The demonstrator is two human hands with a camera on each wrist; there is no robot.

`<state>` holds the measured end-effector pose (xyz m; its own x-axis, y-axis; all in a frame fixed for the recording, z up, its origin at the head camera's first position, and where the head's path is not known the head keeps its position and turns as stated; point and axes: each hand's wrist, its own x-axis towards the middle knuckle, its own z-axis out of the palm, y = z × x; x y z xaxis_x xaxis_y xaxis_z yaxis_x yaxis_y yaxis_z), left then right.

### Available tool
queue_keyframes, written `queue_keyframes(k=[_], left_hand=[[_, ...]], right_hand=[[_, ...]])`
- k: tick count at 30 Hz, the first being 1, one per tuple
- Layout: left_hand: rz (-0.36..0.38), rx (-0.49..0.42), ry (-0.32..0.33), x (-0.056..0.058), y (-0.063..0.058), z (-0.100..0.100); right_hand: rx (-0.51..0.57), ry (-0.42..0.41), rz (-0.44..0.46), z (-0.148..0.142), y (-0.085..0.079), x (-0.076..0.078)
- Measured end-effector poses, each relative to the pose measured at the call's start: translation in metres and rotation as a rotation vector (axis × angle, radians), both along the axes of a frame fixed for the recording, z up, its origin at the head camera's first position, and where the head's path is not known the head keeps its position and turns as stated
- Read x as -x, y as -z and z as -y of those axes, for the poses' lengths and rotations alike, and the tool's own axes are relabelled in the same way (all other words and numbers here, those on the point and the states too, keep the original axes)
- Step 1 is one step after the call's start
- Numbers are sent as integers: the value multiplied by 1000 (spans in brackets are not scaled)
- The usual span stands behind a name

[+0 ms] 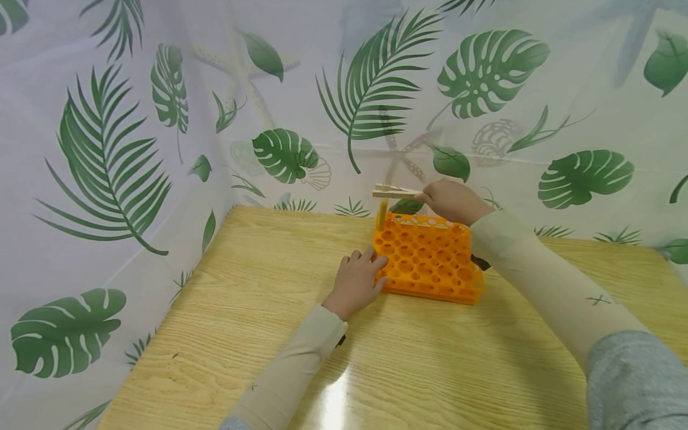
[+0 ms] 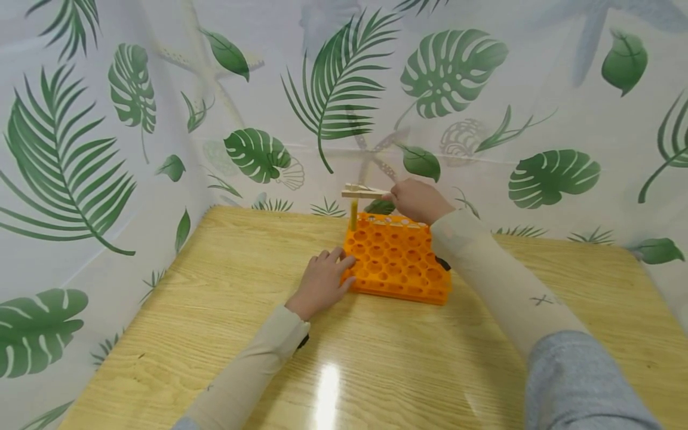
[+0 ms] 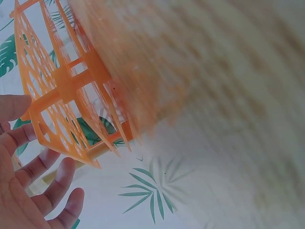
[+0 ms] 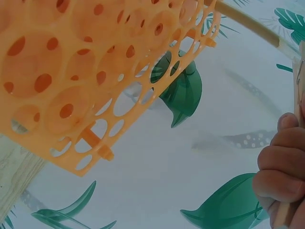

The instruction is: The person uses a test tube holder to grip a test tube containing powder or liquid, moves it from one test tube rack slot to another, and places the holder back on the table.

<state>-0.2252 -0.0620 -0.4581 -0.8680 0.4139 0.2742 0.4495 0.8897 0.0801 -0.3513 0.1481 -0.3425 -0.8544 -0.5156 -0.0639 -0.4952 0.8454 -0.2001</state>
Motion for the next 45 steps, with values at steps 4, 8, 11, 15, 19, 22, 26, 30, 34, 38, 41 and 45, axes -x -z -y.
queue_keyframes(k=[4,8,11,15,19,22,26,30,34,38,41,45], left_hand=[[-5,-5,2,0,0,0],[-1,-12,0,-1,-1,0],[2,-14,-1,-1,-2,0],[5,-14,-3,-1,-2,0],[7,-8,-8,0,-1,0],[4,-2,-10,0,0,0],[1,2,-9,1,0,-1],[3,2,-9,0,-1,-1],[6,3,-8,0,-2,-1],[10,7,-9,0,-1,-1],[8,8,-9,0,-1,-1],[6,3,-6,-1,-2,-1]], right_hand=[[2,9,4,-1,-1,0],[-4,14,12,-1,-4,0],[-7,15,14,-2,-6,0],[-12,12,4,-2,-7,0],[-20,7,-4,-2,-8,1],[-22,3,-2,-3,-8,2],[-20,-2,-2,-2,-8,1],[-23,-13,-20,-2,-9,1],[-29,-25,-36,-2,-11,0],[-23,-26,-35,-4,-13,-1],[-13,-27,-34,-6,-16,-4],[-12,-32,-51,-9,-20,-8]])
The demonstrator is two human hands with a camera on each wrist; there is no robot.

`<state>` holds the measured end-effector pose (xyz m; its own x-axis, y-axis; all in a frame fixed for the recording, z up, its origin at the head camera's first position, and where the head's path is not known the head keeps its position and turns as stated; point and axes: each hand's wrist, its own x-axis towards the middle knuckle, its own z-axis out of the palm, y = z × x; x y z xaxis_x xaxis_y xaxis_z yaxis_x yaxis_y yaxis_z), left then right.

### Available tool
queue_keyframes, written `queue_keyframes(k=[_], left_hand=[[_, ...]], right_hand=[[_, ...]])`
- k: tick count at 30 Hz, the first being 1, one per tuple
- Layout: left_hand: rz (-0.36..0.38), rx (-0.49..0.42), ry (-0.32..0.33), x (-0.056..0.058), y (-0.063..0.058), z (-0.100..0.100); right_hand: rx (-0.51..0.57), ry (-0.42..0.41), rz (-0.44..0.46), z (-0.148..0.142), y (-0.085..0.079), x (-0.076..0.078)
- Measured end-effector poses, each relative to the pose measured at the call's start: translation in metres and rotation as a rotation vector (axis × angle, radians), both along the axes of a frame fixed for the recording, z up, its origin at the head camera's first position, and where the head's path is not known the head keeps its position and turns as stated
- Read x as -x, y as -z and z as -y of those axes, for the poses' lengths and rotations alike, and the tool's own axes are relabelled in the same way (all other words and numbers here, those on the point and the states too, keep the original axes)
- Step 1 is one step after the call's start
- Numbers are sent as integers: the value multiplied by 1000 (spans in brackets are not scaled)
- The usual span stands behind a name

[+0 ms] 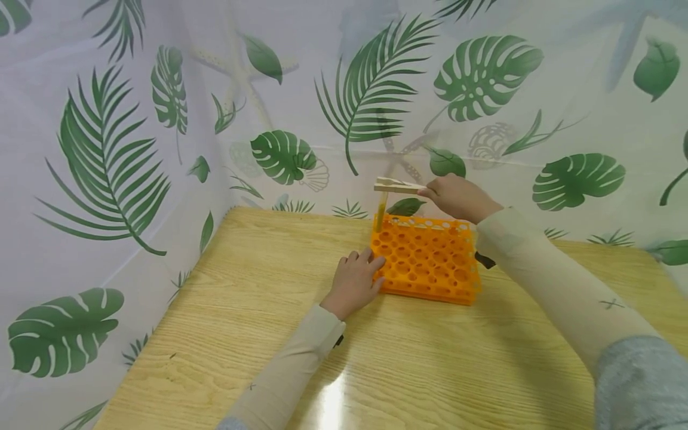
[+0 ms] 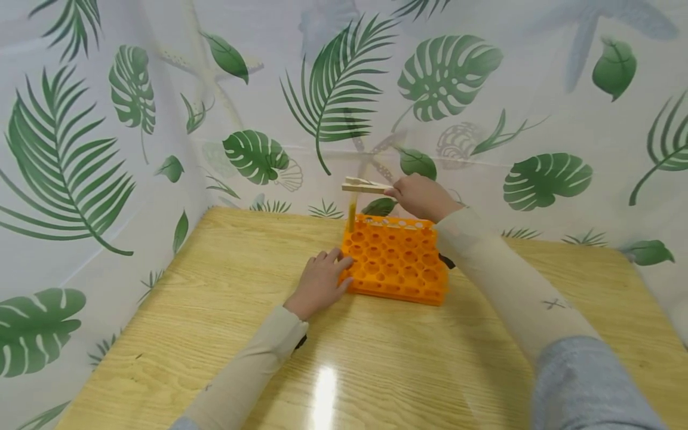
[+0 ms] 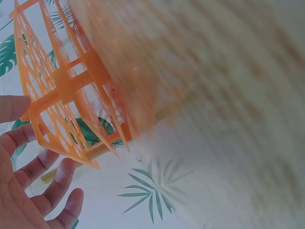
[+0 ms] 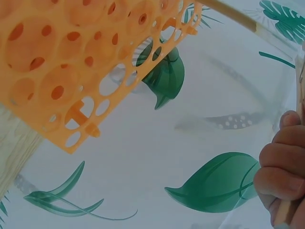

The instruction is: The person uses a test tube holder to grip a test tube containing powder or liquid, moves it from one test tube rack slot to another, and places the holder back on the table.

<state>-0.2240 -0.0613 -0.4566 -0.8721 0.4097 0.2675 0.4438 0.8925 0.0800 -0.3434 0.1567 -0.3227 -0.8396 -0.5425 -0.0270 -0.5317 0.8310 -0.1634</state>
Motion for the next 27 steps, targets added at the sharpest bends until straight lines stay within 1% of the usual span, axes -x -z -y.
queue_keyframes(k=[16,20,24,27], left_hand=[[12,4,3,-1,-1,-1],[12,6,4,0,0,-1],[17,4,5,0,1,-1],[11,-1,7,0,1,-1]], right_hand=[[-10,13,-28,-14,-10,-12],[-29,4,-56,-20,-12,-17],[-60,-8,-102,-26,-13,-24],[-63,-8,-123,-30,-15,-29]])
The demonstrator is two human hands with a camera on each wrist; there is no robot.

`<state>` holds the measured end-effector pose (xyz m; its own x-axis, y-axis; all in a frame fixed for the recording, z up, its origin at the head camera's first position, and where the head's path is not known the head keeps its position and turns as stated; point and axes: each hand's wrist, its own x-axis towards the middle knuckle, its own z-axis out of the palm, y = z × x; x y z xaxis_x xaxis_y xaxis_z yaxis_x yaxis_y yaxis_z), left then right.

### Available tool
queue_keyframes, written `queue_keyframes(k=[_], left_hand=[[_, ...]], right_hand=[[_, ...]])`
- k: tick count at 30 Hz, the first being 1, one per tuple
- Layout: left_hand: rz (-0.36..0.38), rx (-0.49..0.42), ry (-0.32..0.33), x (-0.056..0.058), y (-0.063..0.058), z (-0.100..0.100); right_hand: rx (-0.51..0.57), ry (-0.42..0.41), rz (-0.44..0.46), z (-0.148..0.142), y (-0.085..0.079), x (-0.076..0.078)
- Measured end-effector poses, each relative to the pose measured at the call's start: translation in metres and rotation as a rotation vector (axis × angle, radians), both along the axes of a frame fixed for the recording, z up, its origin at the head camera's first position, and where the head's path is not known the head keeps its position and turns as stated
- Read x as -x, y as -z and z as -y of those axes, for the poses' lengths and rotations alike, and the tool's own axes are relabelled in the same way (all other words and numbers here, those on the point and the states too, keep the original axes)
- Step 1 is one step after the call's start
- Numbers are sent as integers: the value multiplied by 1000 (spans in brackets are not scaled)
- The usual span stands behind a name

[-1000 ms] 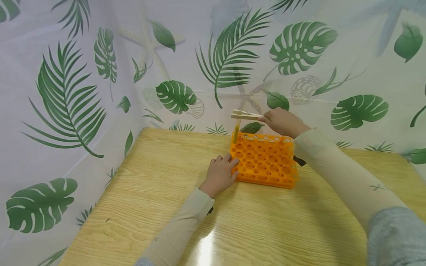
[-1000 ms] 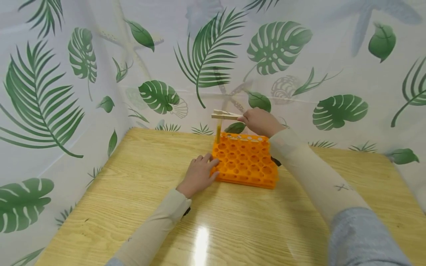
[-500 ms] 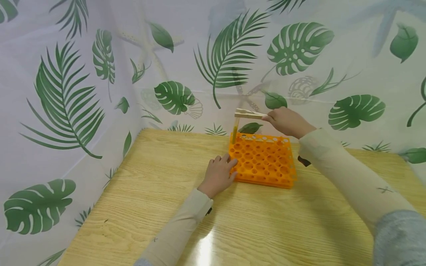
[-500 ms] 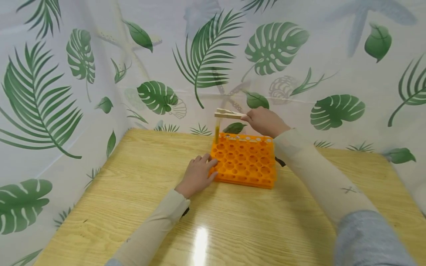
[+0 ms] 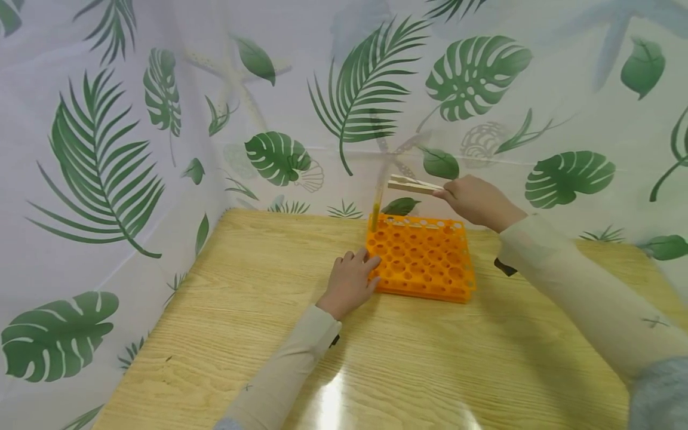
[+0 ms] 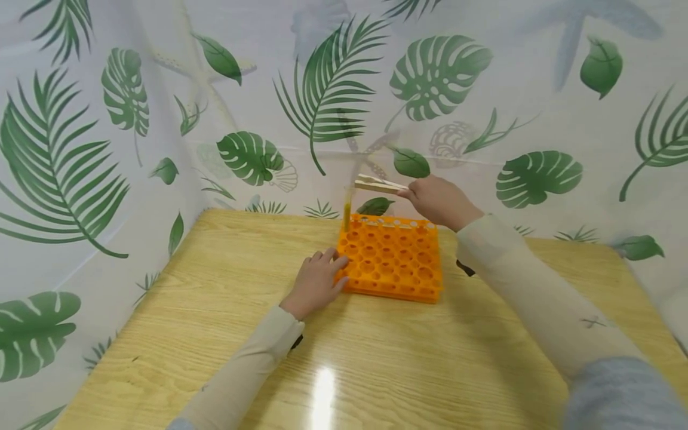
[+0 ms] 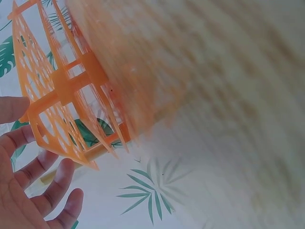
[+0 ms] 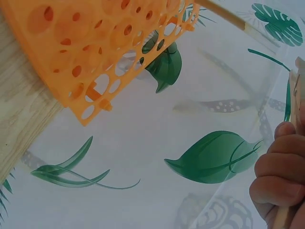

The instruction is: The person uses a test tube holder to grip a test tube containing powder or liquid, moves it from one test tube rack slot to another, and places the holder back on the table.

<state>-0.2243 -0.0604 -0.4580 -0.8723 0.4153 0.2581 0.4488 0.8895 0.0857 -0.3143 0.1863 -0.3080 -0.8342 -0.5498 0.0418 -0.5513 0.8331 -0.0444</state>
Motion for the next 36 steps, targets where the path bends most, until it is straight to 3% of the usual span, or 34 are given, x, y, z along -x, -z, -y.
queue_keyframes(k=[17,27,36], left_hand=[[-12,-7,2,-1,-2,-1],[6,2,-1,1,-1,-1],[1,-3,-3,1,0,-1]], right_hand=[[66,106,42,-19,-6,-29],[114,145,75,-48,-11,-56],[95,183,52,-70,-11,-72]])
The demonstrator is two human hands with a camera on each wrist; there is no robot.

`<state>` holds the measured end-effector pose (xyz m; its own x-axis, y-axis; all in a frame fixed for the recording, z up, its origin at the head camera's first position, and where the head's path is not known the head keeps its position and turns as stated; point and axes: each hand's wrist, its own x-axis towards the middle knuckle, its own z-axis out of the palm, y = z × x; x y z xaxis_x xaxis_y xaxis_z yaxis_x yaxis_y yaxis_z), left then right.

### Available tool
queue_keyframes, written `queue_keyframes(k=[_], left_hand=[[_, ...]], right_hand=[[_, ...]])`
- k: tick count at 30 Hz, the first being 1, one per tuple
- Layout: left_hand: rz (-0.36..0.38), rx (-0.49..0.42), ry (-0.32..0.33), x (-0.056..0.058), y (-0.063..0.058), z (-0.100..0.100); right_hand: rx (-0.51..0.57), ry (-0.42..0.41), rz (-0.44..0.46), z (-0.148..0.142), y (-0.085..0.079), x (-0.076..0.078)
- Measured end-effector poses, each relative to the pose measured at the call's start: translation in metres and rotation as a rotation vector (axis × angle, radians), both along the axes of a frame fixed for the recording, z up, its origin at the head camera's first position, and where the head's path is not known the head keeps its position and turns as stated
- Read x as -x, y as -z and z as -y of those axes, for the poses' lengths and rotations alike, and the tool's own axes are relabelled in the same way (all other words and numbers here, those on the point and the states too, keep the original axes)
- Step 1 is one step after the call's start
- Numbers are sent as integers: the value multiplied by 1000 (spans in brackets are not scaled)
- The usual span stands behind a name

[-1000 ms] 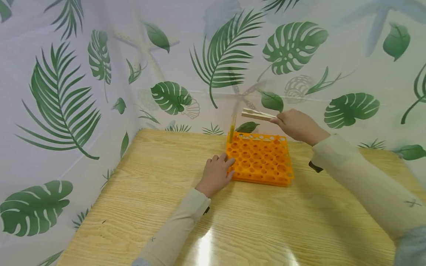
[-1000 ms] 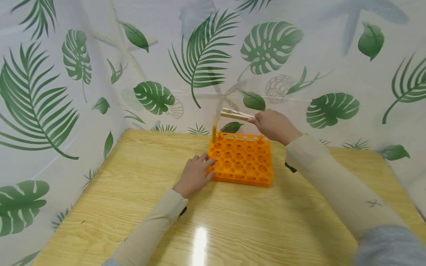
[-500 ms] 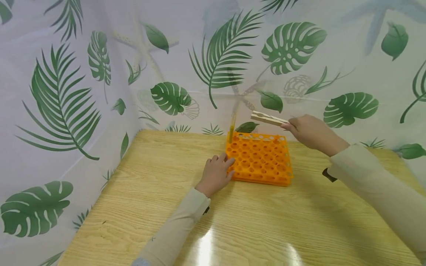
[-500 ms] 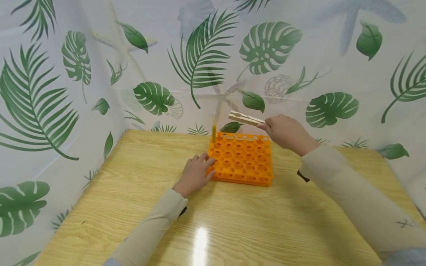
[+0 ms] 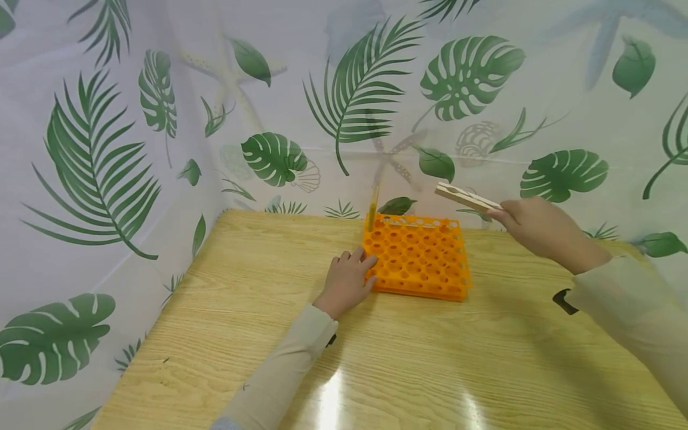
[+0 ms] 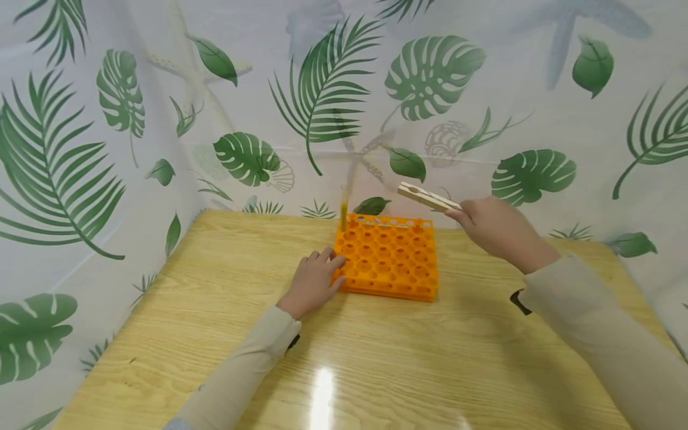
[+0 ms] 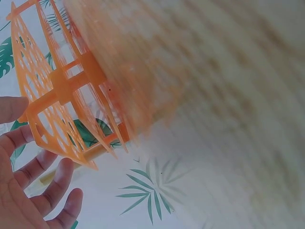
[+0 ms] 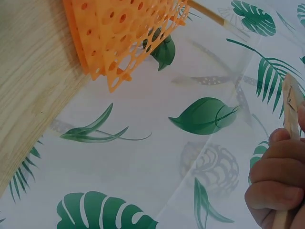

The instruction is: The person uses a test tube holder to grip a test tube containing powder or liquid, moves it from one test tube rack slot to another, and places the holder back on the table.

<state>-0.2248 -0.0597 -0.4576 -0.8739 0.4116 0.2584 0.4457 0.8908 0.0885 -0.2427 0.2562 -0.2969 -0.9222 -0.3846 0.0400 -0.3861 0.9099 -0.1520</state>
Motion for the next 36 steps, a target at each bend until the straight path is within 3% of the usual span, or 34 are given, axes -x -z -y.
queue_keyframes(k=[6,15,23,36], left_hand=[[-17,-3,5,0,1,0],[-36,8,0,1,1,0],[-36,5,1,1,3,0],[-30,3,-4,1,1,-1]], right_hand=[[9,-12,7,-11,6,-9],[-18,-21,30,-14,29,-24],[41,-45,1,-19,50,-33],[57,-32,24,-29,83,-49]])
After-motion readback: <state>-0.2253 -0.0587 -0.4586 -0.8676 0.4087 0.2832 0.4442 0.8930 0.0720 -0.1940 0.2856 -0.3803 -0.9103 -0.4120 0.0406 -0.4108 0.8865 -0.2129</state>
